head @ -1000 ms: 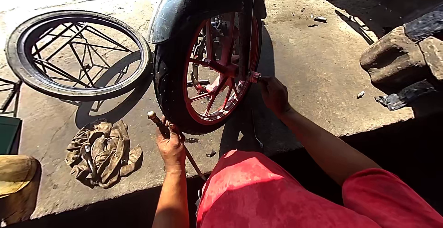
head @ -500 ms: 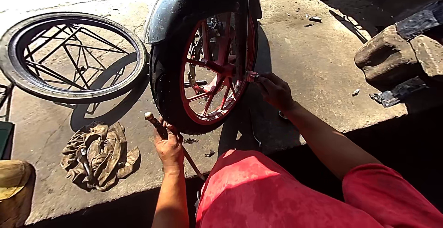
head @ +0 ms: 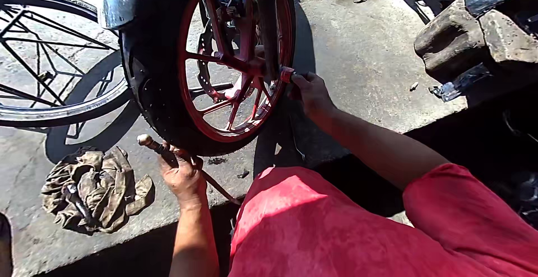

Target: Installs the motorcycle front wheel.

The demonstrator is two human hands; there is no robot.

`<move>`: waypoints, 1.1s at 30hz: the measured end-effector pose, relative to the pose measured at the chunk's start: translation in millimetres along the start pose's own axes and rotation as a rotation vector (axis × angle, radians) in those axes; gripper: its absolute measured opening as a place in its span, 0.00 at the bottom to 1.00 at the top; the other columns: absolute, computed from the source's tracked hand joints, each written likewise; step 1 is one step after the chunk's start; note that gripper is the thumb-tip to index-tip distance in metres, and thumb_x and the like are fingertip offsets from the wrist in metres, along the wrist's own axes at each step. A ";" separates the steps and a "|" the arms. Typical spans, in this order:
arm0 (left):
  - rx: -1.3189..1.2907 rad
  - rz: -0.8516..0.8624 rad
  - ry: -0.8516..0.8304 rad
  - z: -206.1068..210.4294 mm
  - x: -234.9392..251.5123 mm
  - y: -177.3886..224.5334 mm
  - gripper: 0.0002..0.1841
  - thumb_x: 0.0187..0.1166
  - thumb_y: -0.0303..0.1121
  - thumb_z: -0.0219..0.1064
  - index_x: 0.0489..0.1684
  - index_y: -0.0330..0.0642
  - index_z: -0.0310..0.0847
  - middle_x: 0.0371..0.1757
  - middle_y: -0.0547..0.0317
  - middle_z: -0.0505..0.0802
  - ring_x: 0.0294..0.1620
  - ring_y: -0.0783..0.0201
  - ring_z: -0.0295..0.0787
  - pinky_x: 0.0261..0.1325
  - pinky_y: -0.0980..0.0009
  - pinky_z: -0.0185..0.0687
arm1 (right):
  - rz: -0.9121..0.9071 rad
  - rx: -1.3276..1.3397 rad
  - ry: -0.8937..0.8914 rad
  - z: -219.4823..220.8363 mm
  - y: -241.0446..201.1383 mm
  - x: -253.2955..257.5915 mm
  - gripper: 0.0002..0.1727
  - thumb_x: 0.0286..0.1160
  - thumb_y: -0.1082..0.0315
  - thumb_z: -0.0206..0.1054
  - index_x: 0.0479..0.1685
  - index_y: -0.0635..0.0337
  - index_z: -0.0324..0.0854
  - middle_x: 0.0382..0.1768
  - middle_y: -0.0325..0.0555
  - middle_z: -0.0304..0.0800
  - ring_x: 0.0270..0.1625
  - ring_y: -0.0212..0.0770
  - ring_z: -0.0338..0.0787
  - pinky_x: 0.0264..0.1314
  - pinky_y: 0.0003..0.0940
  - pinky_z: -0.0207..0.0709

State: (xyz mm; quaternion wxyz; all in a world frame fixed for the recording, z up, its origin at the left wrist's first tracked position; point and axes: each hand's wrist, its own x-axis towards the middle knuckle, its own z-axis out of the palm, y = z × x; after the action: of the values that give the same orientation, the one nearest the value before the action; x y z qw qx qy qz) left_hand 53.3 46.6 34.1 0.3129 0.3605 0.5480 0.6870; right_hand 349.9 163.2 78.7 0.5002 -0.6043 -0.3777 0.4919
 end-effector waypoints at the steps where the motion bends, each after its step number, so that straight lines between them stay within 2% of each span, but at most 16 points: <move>1: 0.008 -0.003 -0.001 -1.0 -0.7 0.2 0.12 0.90 0.34 0.53 0.67 0.47 0.67 0.32 0.80 0.84 0.19 0.83 0.74 0.18 0.85 0.71 | 0.181 0.152 0.017 3.1 -12.2 -1.5 0.10 0.88 0.64 0.63 0.51 0.63 0.76 0.29 0.44 0.86 0.23 0.34 0.87 0.30 0.30 0.88; 2: 0.009 -0.006 -0.001 -1.6 -0.6 0.5 0.13 0.90 0.35 0.54 0.67 0.47 0.67 0.31 0.80 0.83 0.18 0.83 0.73 0.18 0.85 0.70 | 0.194 0.165 -0.003 -0.1 -14.2 -0.3 0.11 0.88 0.62 0.64 0.51 0.63 0.77 0.28 0.44 0.87 0.23 0.35 0.88 0.29 0.30 0.88; 3: 0.006 -0.006 -0.009 -2.4 0.0 0.1 0.12 0.90 0.36 0.55 0.66 0.48 0.67 0.30 0.81 0.83 0.18 0.83 0.73 0.18 0.85 0.69 | 0.038 0.042 -0.053 -7.8 -6.3 2.7 0.12 0.88 0.63 0.64 0.50 0.66 0.79 0.30 0.44 0.89 0.26 0.33 0.89 0.33 0.29 0.89; 5: -0.001 0.003 -0.020 -2.6 1.4 0.1 0.11 0.90 0.37 0.56 0.65 0.50 0.68 0.28 0.82 0.82 0.17 0.83 0.72 0.17 0.85 0.69 | -0.569 -0.431 -0.107 -30.6 21.6 14.5 0.12 0.85 0.64 0.66 0.50 0.63 0.90 0.41 0.42 0.94 0.39 0.31 0.92 0.46 0.29 0.88; 8: -0.006 0.006 -0.031 -4.4 2.3 0.2 0.12 0.89 0.39 0.58 0.64 0.50 0.68 0.29 0.81 0.83 0.18 0.83 0.72 0.18 0.85 0.69 | -1.325 -1.027 -0.101 -61.3 28.7 40.7 0.12 0.83 0.66 0.66 0.55 0.56 0.92 0.56 0.51 0.95 0.54 0.49 0.95 0.57 0.44 0.88; 11: -0.002 0.013 -0.021 -5.0 2.1 -1.9 0.12 0.89 0.40 0.59 0.63 0.49 0.69 0.29 0.81 0.84 0.18 0.83 0.75 0.18 0.85 0.71 | -1.620 -1.167 -0.167 -71.6 15.9 60.4 0.11 0.81 0.73 0.64 0.54 0.57 0.90 0.57 0.52 0.94 0.53 0.52 0.93 0.59 0.45 0.86; 13: -0.002 0.006 -0.017 -4.9 2.1 -3.0 0.13 0.89 0.41 0.59 0.63 0.48 0.70 0.29 0.80 0.84 0.18 0.83 0.74 0.18 0.85 0.70 | -1.595 -1.087 -0.203 -67.1 18.9 62.6 0.10 0.81 0.73 0.64 0.51 0.62 0.90 0.55 0.55 0.94 0.53 0.53 0.95 0.60 0.44 0.87; 15: 0.002 -0.001 -0.003 -3.8 2.1 -3.2 0.12 0.88 0.41 0.59 0.62 0.49 0.70 0.28 0.81 0.84 0.17 0.83 0.73 0.17 0.85 0.69 | -1.359 -0.916 -0.173 -54.9 28.0 51.5 0.09 0.81 0.70 0.66 0.48 0.65 0.90 0.51 0.56 0.95 0.51 0.50 0.96 0.56 0.41 0.89; 17: 0.000 -0.017 0.004 -5.1 0.3 -5.0 0.13 0.89 0.39 0.58 0.64 0.48 0.69 0.30 0.80 0.84 0.19 0.84 0.74 0.19 0.85 0.70 | -0.812 -0.618 -0.097 -32.8 26.1 22.0 0.08 0.78 0.71 0.68 0.43 0.68 0.88 0.42 0.50 0.93 0.42 0.39 0.94 0.47 0.34 0.89; 19: -0.003 -0.023 0.018 -4.0 0.3 -5.8 0.13 0.89 0.38 0.57 0.65 0.47 0.69 0.29 0.79 0.83 0.18 0.83 0.73 0.18 0.85 0.69 | -0.072 -0.136 -0.025 -9.3 1.0 5.5 0.09 0.86 0.66 0.65 0.44 0.65 0.83 0.31 0.43 0.89 0.28 0.30 0.87 0.34 0.25 0.84; 21: -0.005 -0.024 0.011 -3.8 0.5 -4.8 0.12 0.89 0.38 0.57 0.64 0.48 0.70 0.28 0.79 0.83 0.17 0.83 0.72 0.17 0.85 0.69 | 0.292 0.136 -0.021 -7.5 -16.5 7.5 0.13 0.87 0.58 0.63 0.50 0.60 0.82 0.30 0.43 0.89 0.23 0.33 0.87 0.27 0.27 0.85; 23: -0.015 -0.010 -0.004 -4.3 1.8 -5.7 0.11 0.89 0.36 0.56 0.63 0.48 0.71 0.26 0.79 0.82 0.16 0.82 0.71 0.17 0.84 0.69 | 0.020 -0.103 -0.110 -21.3 -4.3 9.8 0.12 0.89 0.59 0.63 0.52 0.60 0.79 0.34 0.43 0.92 0.29 0.33 0.92 0.36 0.29 0.90; 26: -0.011 -0.013 -0.023 -7.0 4.0 -6.6 0.11 0.89 0.39 0.57 0.62 0.49 0.71 0.24 0.80 0.82 0.15 0.82 0.71 0.17 0.84 0.69 | -0.785 -0.697 -0.191 -46.2 19.6 21.2 0.19 0.80 0.66 0.69 0.66 0.65 0.80 0.56 0.52 0.91 0.55 0.44 0.94 0.58 0.42 0.90; 28: -0.007 -0.027 -0.025 -8.2 3.1 -6.2 0.12 0.89 0.40 0.57 0.63 0.49 0.71 0.25 0.79 0.82 0.16 0.82 0.72 0.17 0.84 0.69 | -1.161 -0.941 -0.187 -53.5 21.1 31.4 0.20 0.82 0.65 0.68 0.67 0.64 0.83 0.62 0.59 0.90 0.59 0.53 0.94 0.57 0.46 0.90; 30: -0.008 -0.024 -0.012 -7.1 2.4 -6.7 0.13 0.88 0.41 0.59 0.63 0.48 0.70 0.25 0.79 0.82 0.16 0.82 0.72 0.17 0.84 0.69 | -1.329 -1.037 -0.154 -55.3 19.7 39.1 0.16 0.85 0.66 0.65 0.64 0.65 0.85 0.59 0.60 0.92 0.55 0.54 0.96 0.54 0.44 0.90; 33: -0.026 -0.015 0.001 -4.3 2.2 -5.9 0.15 0.88 0.41 0.60 0.65 0.47 0.69 0.29 0.79 0.84 0.17 0.83 0.73 0.18 0.85 0.70 | -1.330 -1.041 -0.123 -51.3 16.8 40.9 0.14 0.81 0.66 0.66 0.56 0.68 0.86 0.52 0.60 0.94 0.46 0.53 0.97 0.44 0.42 0.91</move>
State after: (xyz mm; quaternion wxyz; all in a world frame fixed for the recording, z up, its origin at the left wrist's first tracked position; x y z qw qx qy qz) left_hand 48.7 47.3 28.1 0.3225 0.3520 0.5416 0.6919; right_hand 408.6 186.4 54.2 0.3218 -0.3818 -0.8595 -0.1094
